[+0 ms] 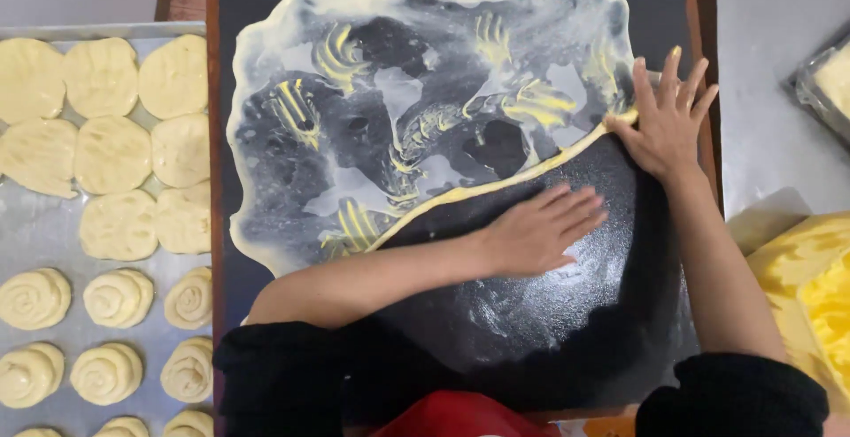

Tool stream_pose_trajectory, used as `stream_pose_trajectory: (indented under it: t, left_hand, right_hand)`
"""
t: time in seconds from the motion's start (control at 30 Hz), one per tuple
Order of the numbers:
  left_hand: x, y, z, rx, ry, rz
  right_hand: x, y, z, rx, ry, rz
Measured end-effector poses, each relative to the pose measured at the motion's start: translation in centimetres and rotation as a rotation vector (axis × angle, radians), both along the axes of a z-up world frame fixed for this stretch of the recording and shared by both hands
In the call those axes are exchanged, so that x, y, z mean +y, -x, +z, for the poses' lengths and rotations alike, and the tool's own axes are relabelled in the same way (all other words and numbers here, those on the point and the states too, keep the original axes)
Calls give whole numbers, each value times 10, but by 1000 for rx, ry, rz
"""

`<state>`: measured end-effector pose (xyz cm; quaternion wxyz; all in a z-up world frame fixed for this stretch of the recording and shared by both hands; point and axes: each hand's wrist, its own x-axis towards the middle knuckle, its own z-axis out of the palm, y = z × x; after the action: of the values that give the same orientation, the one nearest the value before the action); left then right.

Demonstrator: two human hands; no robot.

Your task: Flattening dough, applying margarine, and rolling it into a spiral shape.

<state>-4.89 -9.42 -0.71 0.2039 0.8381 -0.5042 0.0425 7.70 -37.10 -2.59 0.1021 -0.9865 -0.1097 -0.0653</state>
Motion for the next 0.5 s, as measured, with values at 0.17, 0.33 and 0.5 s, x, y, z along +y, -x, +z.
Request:
stream_pose_trajectory:
  t: [0.17,0.33,0.5]
  left_hand:
    - [23,-44,-2,62,-75,108]
    - [47,-71,10,-145,-187,290]
    - [85,7,-23,-160,-140,-136]
  right_hand:
    - [29,-64,14,-73,-52,-32]
    - [27,-108,10,-192,-99,-34]
    - [22,-157,-6,-408,-161,130]
